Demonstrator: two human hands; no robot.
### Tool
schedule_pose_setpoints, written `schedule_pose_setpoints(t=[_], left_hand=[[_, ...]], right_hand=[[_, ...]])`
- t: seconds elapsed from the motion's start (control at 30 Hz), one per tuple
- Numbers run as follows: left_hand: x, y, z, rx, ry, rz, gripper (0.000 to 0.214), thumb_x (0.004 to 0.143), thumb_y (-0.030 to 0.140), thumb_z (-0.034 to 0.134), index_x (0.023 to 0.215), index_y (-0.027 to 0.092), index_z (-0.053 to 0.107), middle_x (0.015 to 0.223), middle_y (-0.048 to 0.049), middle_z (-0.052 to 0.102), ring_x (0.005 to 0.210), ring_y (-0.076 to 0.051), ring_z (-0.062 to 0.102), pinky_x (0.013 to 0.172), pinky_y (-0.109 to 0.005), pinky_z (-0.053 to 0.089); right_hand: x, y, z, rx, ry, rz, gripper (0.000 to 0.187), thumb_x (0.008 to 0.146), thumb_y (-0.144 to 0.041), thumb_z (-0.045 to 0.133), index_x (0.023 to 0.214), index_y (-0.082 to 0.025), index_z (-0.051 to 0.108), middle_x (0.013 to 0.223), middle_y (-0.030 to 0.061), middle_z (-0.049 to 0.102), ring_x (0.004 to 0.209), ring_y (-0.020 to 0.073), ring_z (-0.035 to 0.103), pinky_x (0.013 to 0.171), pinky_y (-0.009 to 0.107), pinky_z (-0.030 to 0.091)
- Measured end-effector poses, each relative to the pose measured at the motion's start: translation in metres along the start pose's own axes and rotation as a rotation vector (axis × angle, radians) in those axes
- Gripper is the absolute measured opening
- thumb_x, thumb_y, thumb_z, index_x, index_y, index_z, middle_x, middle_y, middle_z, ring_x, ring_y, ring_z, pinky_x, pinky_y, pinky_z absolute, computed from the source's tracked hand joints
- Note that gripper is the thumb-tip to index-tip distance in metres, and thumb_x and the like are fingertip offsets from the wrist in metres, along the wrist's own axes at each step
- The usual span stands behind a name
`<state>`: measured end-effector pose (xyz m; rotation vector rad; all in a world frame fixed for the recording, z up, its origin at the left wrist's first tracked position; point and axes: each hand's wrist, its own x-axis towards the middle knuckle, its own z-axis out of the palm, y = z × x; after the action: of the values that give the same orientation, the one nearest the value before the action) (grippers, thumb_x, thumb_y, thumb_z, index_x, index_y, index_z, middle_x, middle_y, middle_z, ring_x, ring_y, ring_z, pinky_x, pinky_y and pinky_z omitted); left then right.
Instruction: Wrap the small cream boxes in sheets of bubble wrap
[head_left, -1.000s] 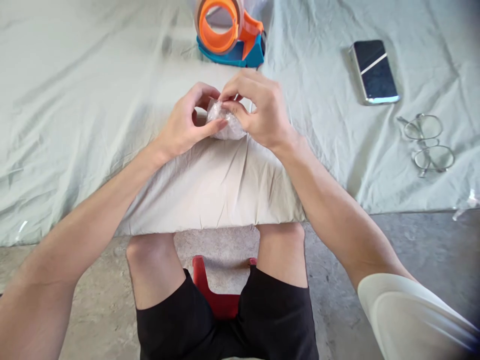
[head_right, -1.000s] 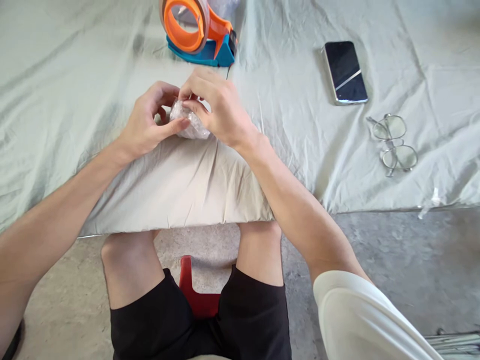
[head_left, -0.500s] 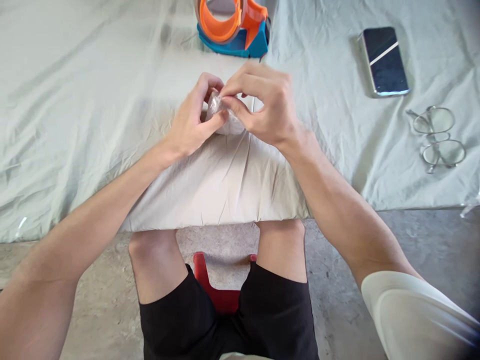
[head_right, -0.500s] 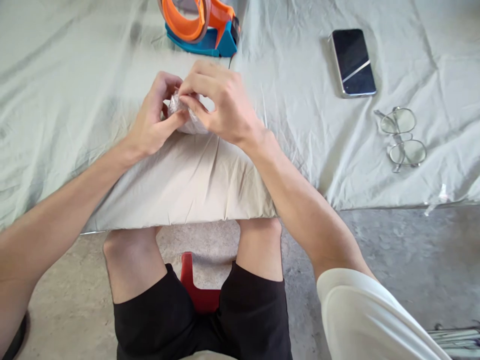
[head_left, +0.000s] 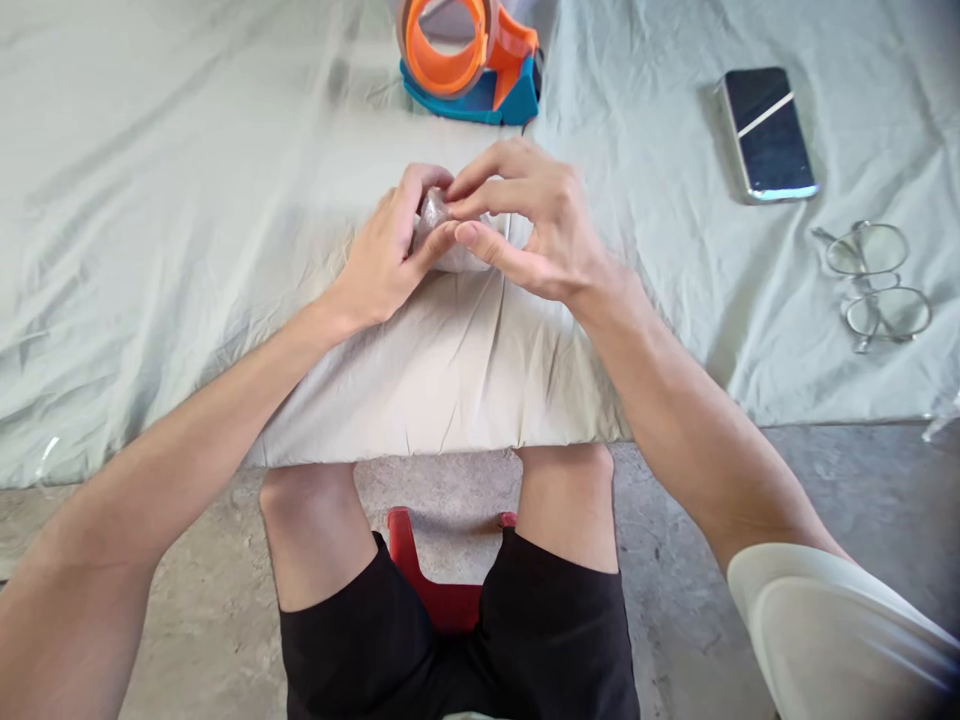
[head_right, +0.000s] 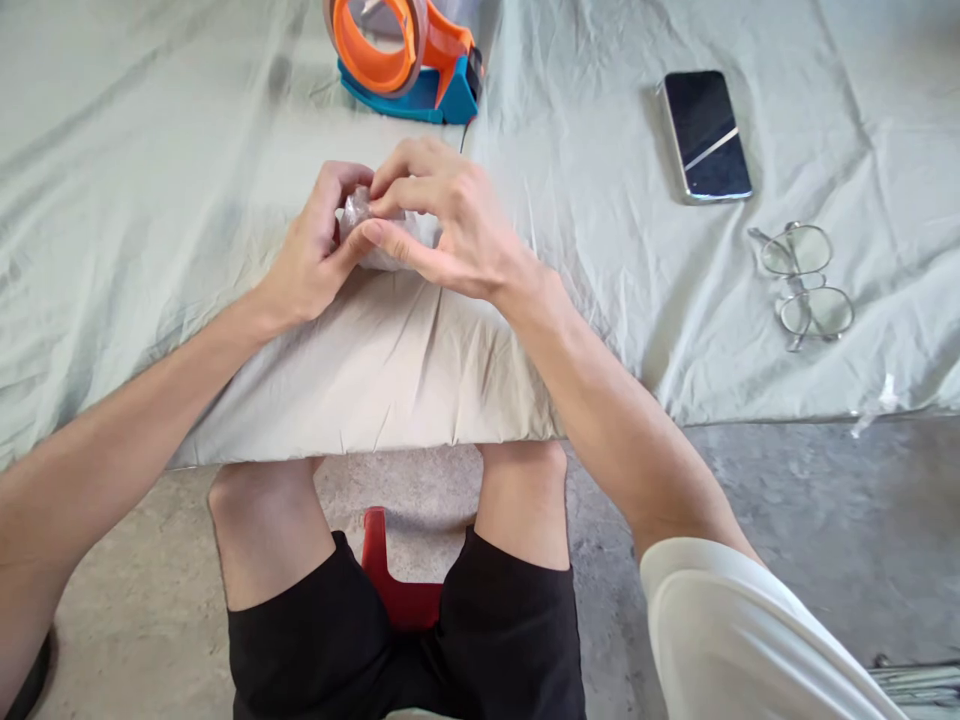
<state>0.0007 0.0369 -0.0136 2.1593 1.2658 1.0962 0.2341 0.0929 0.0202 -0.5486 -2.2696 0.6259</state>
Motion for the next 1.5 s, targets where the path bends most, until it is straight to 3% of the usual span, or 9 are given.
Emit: schedule_pose_setpoints(t=[0.1, 0.23, 0.37, 0.5, 0.67, 0.8, 1.13, 1.33, 1.5], left_hand=[[0.000, -0.005, 0.001, 0.009, -0.012, -0.001, 0.077, 0.107, 0.102, 0.040, 0.147, 0.038, 0.057, 0.149, -0.0025, 0.075, 0.124, -0.031, 0.069, 0.112, -0.052, 0.060], [0.000, -0.005, 0.001, 0.013, -0.004, 0.022, 0.072, 0.112, 0.095, 0.042, 0.153, 0.037, 0.056, 0.154, -0.0041, 0.073, 0.135, -0.032, 0.068, 0.119, -0.052, 0.057], [-0.001, -0.002, 0.000, 0.045, 0.008, 0.052, 0.067, 0.114, 0.092, 0.040, 0.155, 0.043, 0.058, 0.152, -0.0056, 0.075, 0.135, -0.033, 0.073, 0.115, -0.051, 0.059], [-0.002, 0.004, -0.001, 0.046, 0.018, 0.036, 0.058, 0.117, 0.083, 0.043, 0.158, 0.045, 0.057, 0.154, -0.0083, 0.075, 0.137, -0.035, 0.075, 0.114, -0.051, 0.061], [-0.003, 0.009, -0.004, 0.075, -0.004, 0.016, 0.053, 0.121, 0.075, 0.042, 0.160, 0.042, 0.056, 0.160, -0.0100, 0.073, 0.141, -0.032, 0.074, 0.120, -0.052, 0.060], [-0.005, 0.003, -0.004, 0.048, -0.006, 0.027, 0.055, 0.120, 0.077, 0.044, 0.162, 0.042, 0.056, 0.161, -0.0092, 0.072, 0.142, -0.034, 0.074, 0.120, -0.055, 0.061], [-0.006, -0.015, 0.002, 0.112, -0.034, 0.068, 0.076, 0.117, 0.084, 0.039, 0.179, 0.042, 0.047, 0.155, -0.0107, 0.073, 0.141, -0.040, 0.070, 0.121, -0.056, 0.058], [-0.007, -0.020, 0.003, 0.144, -0.039, 0.068, 0.082, 0.118, 0.083, 0.037, 0.185, 0.038, 0.039, 0.153, -0.0138, 0.071, 0.138, -0.041, 0.070, 0.121, -0.060, 0.057], [-0.005, -0.029, -0.001, 0.160, -0.049, 0.064, 0.076, 0.118, 0.082, 0.041, 0.183, 0.041, 0.042, 0.159, -0.0121, 0.069, 0.142, -0.042, 0.067, 0.123, -0.062, 0.054]], right_hand=[[-0.002, -0.001, -0.002, -0.016, -0.050, 0.012, 0.046, 0.101, -0.085, 0.070, 0.104, -0.040, 0.080, 0.136, 0.0046, 0.083, 0.132, 0.0360, 0.074, 0.129, 0.060, 0.056], [-0.002, 0.000, -0.002, -0.005, -0.036, 0.021, 0.030, 0.104, -0.069, 0.073, 0.096, -0.039, 0.077, 0.132, 0.0049, 0.082, 0.129, 0.0356, 0.075, 0.127, 0.063, 0.056], [0.002, 0.000, -0.002, 0.030, -0.026, 0.029, 0.028, 0.104, -0.062, 0.076, 0.086, -0.040, 0.079, 0.130, 0.0038, 0.083, 0.130, 0.0346, 0.074, 0.127, 0.059, 0.057], [0.000, -0.001, -0.003, 0.026, -0.048, 0.055, 0.023, 0.101, -0.062, 0.077, 0.093, -0.042, 0.084, 0.133, 0.0037, 0.083, 0.133, 0.0368, 0.072, 0.128, 0.064, 0.055], [-0.004, 0.006, 0.005, 0.119, 0.038, 0.122, 0.037, 0.105, -0.073, 0.068, 0.096, -0.042, 0.086, 0.129, 0.0057, 0.083, 0.126, 0.0348, 0.074, 0.120, 0.058, 0.060], [0.001, 0.016, 0.015, 0.230, 0.101, 0.182, 0.053, 0.093, -0.092, 0.071, 0.093, -0.041, 0.083, 0.122, 0.0074, 0.083, 0.116, 0.0352, 0.076, 0.101, 0.053, 0.066], [0.002, 0.025, 0.031, 0.280, 0.126, 0.305, 0.063, 0.094, -0.098, 0.065, 0.095, -0.036, 0.071, 0.111, 0.0076, 0.079, 0.121, 0.0355, 0.072, 0.100, 0.051, 0.064], [0.004, 0.034, 0.036, 0.354, 0.123, 0.315, 0.075, 0.080, -0.109, 0.069, 0.106, -0.038, 0.067, 0.114, 0.0047, 0.080, 0.110, 0.0320, 0.074, 0.097, 0.046, 0.063], [0.002, 0.019, 0.030, 0.170, 0.306, 0.312, 0.079, 0.080, -0.115, 0.062, 0.099, -0.037, 0.065, 0.111, 0.0041, 0.077, 0.100, 0.0298, 0.070, 0.092, 0.046, 0.064]])
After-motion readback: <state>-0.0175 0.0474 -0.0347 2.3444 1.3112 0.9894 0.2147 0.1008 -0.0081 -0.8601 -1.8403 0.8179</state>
